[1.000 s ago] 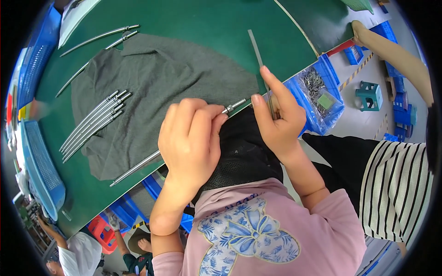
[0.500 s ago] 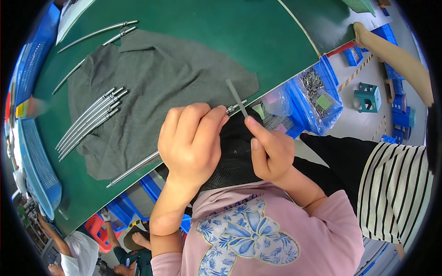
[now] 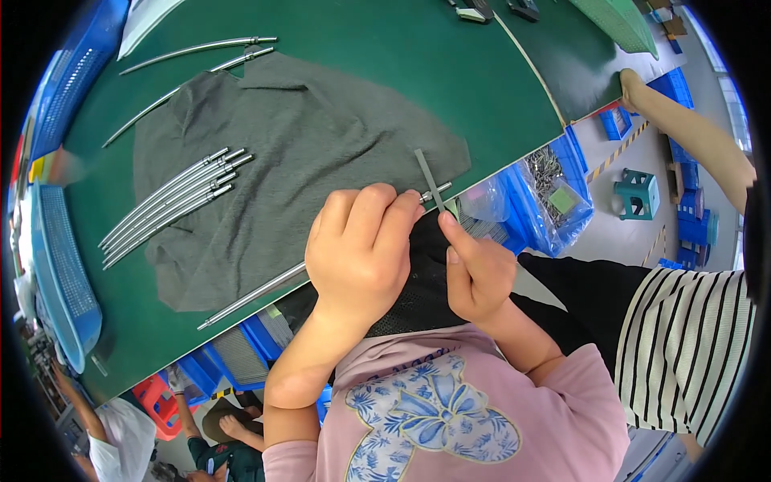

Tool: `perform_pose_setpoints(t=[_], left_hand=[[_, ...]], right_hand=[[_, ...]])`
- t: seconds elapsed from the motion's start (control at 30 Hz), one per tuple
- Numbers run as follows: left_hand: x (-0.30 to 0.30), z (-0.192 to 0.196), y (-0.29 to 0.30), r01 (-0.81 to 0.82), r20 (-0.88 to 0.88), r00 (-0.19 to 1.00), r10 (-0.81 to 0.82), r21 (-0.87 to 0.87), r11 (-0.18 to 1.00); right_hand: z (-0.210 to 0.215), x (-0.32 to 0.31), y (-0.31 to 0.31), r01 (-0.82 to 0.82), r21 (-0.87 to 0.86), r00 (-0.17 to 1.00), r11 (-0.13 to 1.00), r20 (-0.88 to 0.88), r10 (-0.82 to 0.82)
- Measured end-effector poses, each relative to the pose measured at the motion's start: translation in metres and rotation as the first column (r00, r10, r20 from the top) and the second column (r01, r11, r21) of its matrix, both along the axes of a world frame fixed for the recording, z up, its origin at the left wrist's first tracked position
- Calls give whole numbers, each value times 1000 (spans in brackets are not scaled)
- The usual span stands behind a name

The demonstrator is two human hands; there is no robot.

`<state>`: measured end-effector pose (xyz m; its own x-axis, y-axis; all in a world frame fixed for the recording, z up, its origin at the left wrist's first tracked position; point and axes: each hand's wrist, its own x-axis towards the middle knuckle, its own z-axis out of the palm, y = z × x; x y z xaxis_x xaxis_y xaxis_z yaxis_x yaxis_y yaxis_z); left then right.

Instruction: The person is filing the ends of metal rods to smooth them and then measuring the rods using a digital micrometer.

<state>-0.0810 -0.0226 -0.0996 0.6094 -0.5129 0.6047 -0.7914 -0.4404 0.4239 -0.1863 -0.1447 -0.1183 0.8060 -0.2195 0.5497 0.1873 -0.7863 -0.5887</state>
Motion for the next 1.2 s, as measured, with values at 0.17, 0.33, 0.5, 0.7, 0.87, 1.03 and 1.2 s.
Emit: perform_pose_setpoints(t=[0.17,0.33,0.5,0.7,0.87,1.03,1.2], left_hand=[[2,0,0,11,1,1000,-11,-3,1000],[2,3,-1,6,24,1000,-6,-10,1000],[2,-2,-2,6,13,1000,-5,-34,999],[3,2,-2,19,-4,1000,-19,-58,998],[3,4,-3,26,-29,999,-28,-63,998],[4,3,-4,32,-42,999,-35,-71,997],[7,-4,-4,22,74,997,-19,-45,999]], right_hand=[[1,3,1,-1,3,1000,1000,3,1],[4,3,1,2,-24,1000,1000,-10,-3],[2,0,0,11,-94,1000,995,-15,-13],[3,19,1,14,-119,999,993,53,-8],[-5,15,-1,7,-148,995,989,103,8],[-17,8,1,31,-115,994,993,106,-19],[-13,18,1,-4,-111,994,994,109,16]])
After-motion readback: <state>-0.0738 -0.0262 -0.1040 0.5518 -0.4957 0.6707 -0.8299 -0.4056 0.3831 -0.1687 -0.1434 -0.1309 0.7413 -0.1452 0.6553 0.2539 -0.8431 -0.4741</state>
